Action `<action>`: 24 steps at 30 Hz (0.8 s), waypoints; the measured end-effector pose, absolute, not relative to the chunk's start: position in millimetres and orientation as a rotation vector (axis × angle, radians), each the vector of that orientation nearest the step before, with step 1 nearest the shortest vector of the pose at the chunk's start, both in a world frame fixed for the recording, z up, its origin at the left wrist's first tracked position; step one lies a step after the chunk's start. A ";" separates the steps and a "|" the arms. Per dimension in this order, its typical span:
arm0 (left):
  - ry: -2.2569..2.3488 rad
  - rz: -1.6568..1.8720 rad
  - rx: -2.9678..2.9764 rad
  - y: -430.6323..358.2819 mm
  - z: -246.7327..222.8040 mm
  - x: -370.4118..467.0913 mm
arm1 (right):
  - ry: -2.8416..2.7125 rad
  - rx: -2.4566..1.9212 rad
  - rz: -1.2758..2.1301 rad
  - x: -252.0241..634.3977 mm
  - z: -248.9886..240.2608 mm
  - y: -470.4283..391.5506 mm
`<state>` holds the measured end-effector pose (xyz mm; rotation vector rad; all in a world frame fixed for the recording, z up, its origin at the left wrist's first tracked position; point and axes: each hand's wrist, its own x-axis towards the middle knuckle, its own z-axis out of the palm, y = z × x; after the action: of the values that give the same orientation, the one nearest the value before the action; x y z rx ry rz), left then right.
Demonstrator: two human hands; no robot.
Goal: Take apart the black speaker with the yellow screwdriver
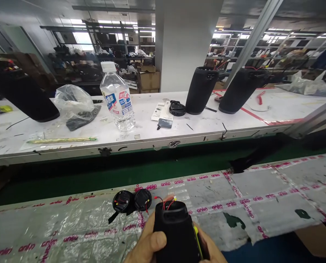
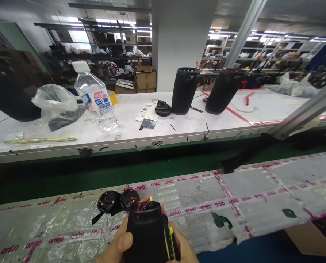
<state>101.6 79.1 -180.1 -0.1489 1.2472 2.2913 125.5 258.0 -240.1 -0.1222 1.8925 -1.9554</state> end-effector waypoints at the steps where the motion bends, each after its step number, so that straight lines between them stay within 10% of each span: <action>1: 1.163 2.284 -0.179 77.0 -177.4 102.7 | 1.862 -0.096 -1.944 124.8 -239.2 260.9; 11: 1.797 2.020 -0.293 49.3 -178.8 96.7 | 2.830 -0.198 -1.140 134.2 -180.2 282.9; 24: 1.944 1.984 -0.264 35.0 -180.8 100.6 | 2.699 -0.579 -0.786 113.8 -167.4 241.8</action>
<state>100.6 35.0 -180.8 -0.2644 1.9441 1.9841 113.8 241.8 -167.4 -0.5792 2.6985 -0.7861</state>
